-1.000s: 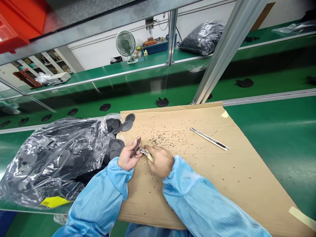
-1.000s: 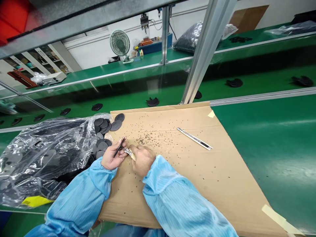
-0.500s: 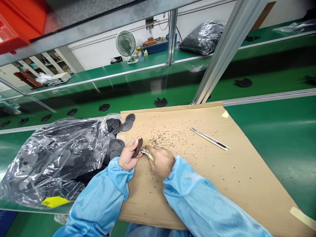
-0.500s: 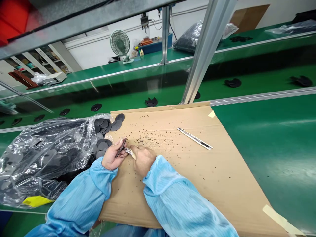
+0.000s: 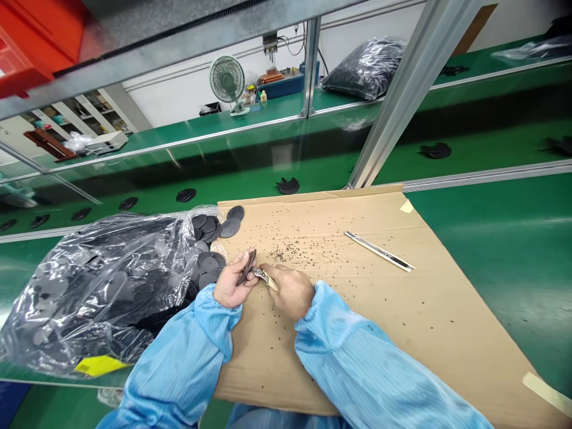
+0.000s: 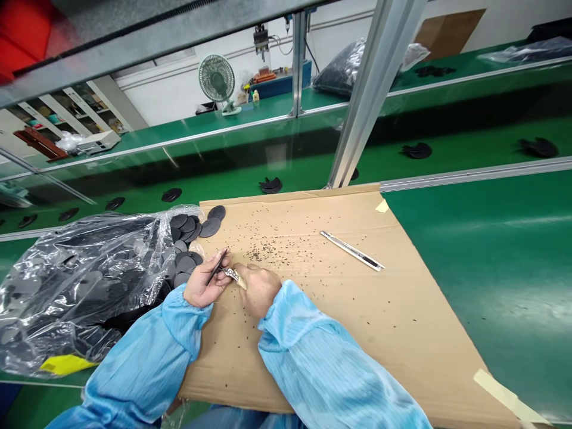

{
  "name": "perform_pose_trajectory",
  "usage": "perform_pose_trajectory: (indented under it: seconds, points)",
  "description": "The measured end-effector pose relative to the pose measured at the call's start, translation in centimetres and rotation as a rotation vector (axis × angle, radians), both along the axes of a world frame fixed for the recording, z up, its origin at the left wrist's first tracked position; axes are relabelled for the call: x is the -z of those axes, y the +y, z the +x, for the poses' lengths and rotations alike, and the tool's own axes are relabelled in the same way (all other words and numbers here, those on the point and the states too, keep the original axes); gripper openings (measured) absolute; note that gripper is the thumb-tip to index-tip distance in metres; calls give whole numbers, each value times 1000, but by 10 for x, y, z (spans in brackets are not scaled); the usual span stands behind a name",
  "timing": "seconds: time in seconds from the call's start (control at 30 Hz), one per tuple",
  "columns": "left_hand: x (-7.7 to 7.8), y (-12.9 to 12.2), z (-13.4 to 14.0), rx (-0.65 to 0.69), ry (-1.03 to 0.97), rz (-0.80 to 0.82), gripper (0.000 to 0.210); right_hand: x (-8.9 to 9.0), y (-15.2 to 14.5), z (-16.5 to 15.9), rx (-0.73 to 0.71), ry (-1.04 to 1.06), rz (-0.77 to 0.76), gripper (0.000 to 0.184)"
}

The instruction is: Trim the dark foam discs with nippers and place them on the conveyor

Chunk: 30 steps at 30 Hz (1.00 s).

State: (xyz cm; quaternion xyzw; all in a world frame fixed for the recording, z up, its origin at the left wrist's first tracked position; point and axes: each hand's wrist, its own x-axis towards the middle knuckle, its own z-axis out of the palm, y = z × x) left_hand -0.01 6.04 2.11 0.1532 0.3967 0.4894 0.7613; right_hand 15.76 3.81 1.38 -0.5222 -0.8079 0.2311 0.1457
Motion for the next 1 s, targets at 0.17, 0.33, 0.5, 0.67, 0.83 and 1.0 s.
perform_pose_trajectory:
  seconds: [0.17,0.33,0.5,0.67,0.83,1.0]
  points:
    - [-2,-1,0,9,-61,2,11,3,0,0,-23,59,18,46]
    - [-3,-1,-2,26,-102,10,10,6,1,0,-53,112,32,52]
    - [-4,-2,-3,31,-130,14,10,5,1,0,-70,120,29,52]
    - [-4,-2,-2,34,-148,-3,12,1,1,0,-70,119,25,52]
    - [-2,-1,-4,7,-185,-6,15,-2,0,0,-29,170,35,53]
    - [-1,-2,-6,31,-244,-30,22,1,0,-1,-10,155,31,52]
